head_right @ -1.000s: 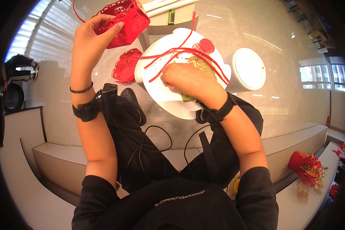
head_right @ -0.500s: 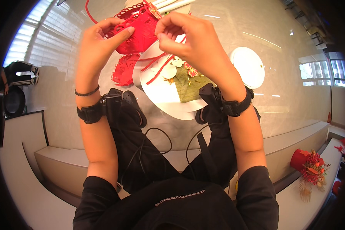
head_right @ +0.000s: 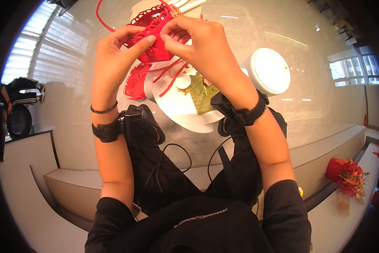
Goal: The person assembles a red decorative felt basket by folding the sides and securing them with small fasteners.
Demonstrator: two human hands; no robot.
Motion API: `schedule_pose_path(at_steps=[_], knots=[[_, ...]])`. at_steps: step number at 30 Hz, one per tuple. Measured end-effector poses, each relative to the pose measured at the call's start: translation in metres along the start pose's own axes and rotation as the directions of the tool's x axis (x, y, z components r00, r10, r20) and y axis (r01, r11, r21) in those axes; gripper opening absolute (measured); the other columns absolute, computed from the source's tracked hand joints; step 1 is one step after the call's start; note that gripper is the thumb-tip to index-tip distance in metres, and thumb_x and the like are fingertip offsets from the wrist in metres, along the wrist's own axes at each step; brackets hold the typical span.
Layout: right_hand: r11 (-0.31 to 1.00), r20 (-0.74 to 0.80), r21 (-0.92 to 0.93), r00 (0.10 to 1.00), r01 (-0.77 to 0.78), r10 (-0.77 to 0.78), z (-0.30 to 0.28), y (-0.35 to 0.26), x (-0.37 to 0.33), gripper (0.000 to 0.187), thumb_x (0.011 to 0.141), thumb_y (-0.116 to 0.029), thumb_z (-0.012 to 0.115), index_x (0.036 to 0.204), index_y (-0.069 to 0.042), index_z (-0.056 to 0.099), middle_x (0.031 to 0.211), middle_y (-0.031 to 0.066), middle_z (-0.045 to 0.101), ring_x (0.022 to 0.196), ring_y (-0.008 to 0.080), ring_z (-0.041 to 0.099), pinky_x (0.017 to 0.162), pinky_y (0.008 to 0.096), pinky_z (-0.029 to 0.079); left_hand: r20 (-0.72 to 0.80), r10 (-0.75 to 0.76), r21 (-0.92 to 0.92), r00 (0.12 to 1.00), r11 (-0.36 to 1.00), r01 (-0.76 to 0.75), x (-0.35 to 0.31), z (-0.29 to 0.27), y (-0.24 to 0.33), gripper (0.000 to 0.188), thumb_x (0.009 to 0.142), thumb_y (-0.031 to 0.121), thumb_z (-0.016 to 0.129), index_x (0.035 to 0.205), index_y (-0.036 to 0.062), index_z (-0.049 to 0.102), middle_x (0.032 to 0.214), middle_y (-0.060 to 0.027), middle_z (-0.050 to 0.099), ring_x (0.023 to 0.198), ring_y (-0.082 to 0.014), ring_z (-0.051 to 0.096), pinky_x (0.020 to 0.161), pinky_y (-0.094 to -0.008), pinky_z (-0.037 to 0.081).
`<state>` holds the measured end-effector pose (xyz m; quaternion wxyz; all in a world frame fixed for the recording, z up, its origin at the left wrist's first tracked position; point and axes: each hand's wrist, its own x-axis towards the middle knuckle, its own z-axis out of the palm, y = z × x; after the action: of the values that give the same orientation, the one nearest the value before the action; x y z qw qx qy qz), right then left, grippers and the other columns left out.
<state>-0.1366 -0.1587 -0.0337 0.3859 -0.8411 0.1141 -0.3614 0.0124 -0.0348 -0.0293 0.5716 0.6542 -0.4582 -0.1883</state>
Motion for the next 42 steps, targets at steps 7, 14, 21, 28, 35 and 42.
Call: schedule_pose_path(at_steps=[7,14,21,28,35,42], knots=[[0.983,-0.075,-0.095,0.984,0.156,-0.163,0.004,0.006,0.001,0.012,0.084,-0.005,0.068,0.093,-0.001,0.062,0.081,0.0075,0.063,0.072,0.0177,0.062,0.070,0.0291,0.052,-0.111,0.018,-0.081,0.994,0.996,-0.027,-0.003,0.018,0.001,0.024,0.082,0.010,0.076,0.100,-0.0039,0.071,0.087,-0.0099,0.073,0.079,-0.0133,0.069,0.072,-0.0263,0.055],[0.982,-0.100,-0.151,0.987,0.113,-0.129,0.003,0.006,0.000,0.012,0.084,-0.003,0.068,0.094,0.000,0.063,0.082,0.0091,0.064,0.074,0.0192,0.065,0.070,0.0300,0.053,-0.192,0.060,-0.008,0.980,0.998,-0.063,-0.004,0.030,-0.001,0.024,0.081,0.012,0.076,0.099,-0.0031,0.071,0.087,-0.0138,0.073,0.078,-0.0176,0.071,0.071,-0.0285,0.055],[0.993,-0.075,-0.078,0.993,0.088,-0.094,0.002,0.009,0.002,0.014,0.084,-0.005,0.072,0.095,-0.001,0.065,0.085,0.0100,0.070,0.077,0.0190,0.070,0.071,0.0286,0.055,-0.209,0.182,0.141,0.961,0.978,-0.154,-0.004,0.030,-0.008,0.022,0.080,0.014,0.076,0.099,0.0023,0.074,0.080,-0.0135,0.069,0.077,-0.0236,0.068,0.073,-0.0332,0.054],[1.000,-0.034,0.017,0.999,-0.022,0.022,-0.013,0.010,0.005,0.020,0.082,-0.007,0.077,0.096,-0.001,0.064,0.085,0.0061,0.072,0.078,0.0130,0.070,0.075,0.0258,0.056,-0.151,0.310,0.286,0.939,0.923,-0.259,-0.004,0.029,-0.004,0.018,0.081,0.010,0.074,0.098,0.0036,0.074,0.084,-0.0118,0.069,0.080,-0.0231,0.063,0.073,-0.0339,0.051],[0.996,-0.066,0.010,0.994,0.094,-0.093,-0.012,0.013,0.006,0.018,0.076,-0.012,0.082,0.085,-0.002,0.070,0.077,0.0044,0.072,0.069,0.0122,0.069,0.065,0.0242,0.055,-0.112,0.309,0.287,0.944,0.920,-0.267,-0.003,0.021,0.000,0.020,0.084,0.005,0.072,0.103,0.0036,0.073,0.094,-0.0087,0.069,0.087,-0.0168,0.065,0.073,-0.0277,0.054],[0.990,-0.095,-0.029,0.986,0.136,-0.138,-0.013,0.012,0.006,0.017,0.077,-0.013,0.082,0.084,-0.002,0.071,0.074,0.0042,0.070,0.066,0.0121,0.068,0.060,0.0244,0.053,-0.120,0.431,0.407,0.894,0.843,-0.352,-0.004,0.024,0.000,0.021,0.081,0.001,0.073,0.102,0.0049,0.074,0.093,-0.0076,0.071,0.088,-0.0181,0.063,0.074,-0.0289,0.050]])
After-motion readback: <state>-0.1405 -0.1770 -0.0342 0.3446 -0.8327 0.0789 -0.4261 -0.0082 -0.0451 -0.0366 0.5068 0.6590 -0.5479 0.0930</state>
